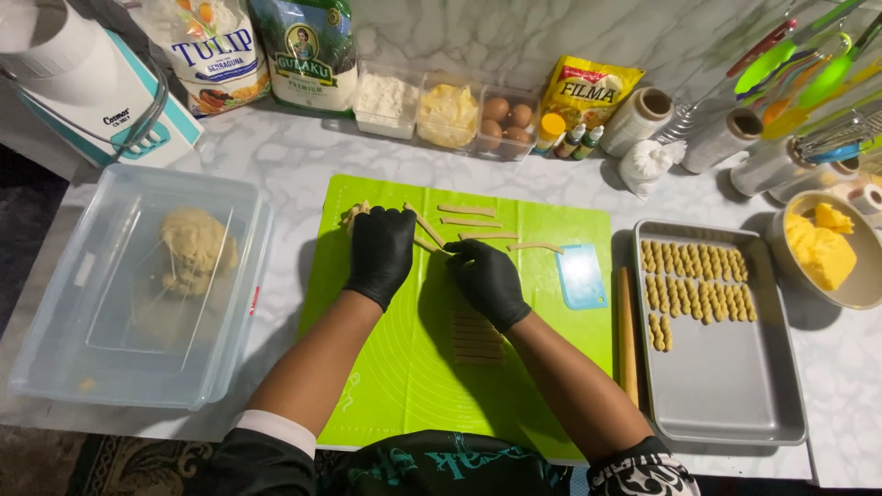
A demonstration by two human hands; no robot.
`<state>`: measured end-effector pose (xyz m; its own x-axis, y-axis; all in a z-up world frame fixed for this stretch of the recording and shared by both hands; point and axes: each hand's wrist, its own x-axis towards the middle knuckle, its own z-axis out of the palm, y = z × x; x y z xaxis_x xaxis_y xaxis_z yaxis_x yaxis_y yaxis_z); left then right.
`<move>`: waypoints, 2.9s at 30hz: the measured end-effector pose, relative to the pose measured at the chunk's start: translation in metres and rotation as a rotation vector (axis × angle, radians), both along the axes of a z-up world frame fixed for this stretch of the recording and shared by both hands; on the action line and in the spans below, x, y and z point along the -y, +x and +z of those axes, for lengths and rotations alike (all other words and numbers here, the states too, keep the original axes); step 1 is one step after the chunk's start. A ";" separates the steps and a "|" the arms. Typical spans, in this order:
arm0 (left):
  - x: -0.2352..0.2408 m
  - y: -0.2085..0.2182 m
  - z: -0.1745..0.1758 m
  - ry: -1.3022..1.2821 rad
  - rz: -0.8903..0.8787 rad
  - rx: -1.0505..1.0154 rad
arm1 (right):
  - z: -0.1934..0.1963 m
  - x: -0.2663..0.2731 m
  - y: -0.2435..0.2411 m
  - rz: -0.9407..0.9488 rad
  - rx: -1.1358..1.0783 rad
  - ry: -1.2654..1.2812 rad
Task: Twisting thin strips of dough into spiral shapes and placing them on a baking tray
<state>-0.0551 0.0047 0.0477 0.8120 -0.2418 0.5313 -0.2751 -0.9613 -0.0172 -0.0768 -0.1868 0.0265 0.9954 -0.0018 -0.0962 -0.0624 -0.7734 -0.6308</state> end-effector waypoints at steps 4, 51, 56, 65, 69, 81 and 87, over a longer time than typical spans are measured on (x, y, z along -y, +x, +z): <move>0.003 0.008 -0.019 0.138 0.035 0.053 | 0.012 0.030 -0.008 -0.046 0.128 -0.185; 0.022 -0.097 0.005 0.099 -0.099 -0.301 | 0.002 0.170 0.050 0.441 0.589 -1.189; 0.025 -0.097 -0.002 0.081 -0.117 -0.306 | 0.007 0.171 0.044 0.314 0.440 -1.051; 0.029 -0.097 -0.008 0.072 -0.142 -0.302 | 0.026 0.159 0.010 0.002 0.108 -0.810; 0.026 -0.099 -0.004 0.056 -0.137 -0.312 | -0.001 0.168 0.008 -0.075 0.058 -0.766; 0.026 -0.101 -0.002 0.003 -0.144 -0.333 | -0.028 0.178 0.013 -0.111 0.232 -0.719; 0.025 -0.100 -0.009 -0.011 -0.159 -0.323 | -0.009 0.173 0.015 -0.027 0.264 -0.789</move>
